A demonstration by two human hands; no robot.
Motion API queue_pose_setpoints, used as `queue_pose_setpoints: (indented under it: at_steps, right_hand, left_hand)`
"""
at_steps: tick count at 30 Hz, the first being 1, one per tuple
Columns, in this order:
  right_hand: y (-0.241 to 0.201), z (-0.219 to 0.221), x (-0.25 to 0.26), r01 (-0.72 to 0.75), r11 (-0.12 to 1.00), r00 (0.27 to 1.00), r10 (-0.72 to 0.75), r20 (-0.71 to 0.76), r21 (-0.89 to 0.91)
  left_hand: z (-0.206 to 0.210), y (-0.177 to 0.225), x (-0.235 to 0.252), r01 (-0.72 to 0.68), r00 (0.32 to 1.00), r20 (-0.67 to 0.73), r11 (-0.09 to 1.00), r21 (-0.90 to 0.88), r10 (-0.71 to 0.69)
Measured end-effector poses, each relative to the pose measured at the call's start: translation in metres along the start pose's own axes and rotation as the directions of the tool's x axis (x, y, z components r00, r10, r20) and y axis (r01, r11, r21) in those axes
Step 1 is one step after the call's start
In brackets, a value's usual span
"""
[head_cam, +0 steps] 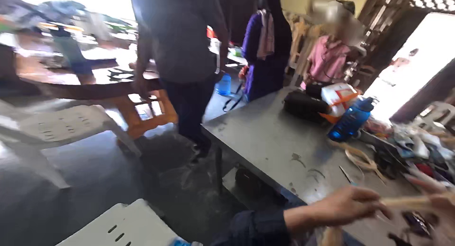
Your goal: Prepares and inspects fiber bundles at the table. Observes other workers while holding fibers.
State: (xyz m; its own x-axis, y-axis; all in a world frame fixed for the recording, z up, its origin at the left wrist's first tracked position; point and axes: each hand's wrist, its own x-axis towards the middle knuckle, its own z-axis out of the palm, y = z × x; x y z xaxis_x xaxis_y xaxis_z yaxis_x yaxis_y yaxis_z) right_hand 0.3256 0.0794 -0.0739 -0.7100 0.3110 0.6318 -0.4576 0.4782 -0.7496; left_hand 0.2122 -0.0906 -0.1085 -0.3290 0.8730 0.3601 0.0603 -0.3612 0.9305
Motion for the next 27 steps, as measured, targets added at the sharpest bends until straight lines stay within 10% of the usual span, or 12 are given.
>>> queue_pose_setpoints:
  at_steps: [8, 18, 27]
  right_hand:
    - [0.012, 0.032, -0.014, -0.118, 0.993, 0.953, 0.114, 0.279, -0.001]
    - [0.008, 0.095, -0.018, -0.14, 0.919, 0.976, 0.191, 0.104, -0.369]
    - [0.015, 0.174, -0.039, -0.122, 0.989, 0.992, 0.124, 0.026, -0.079]
  left_hand:
    - [-0.034, -0.009, -0.065, -0.043, 0.951, -0.307, 0.959, -0.279, -0.046]
    - [-0.061, -0.021, -0.106, -0.203, 0.905, -0.425, 0.892, -0.404, 0.014]
    - [-0.059, -0.051, -0.133, -0.2, 0.871, -0.491, 0.926, -0.321, 0.018]
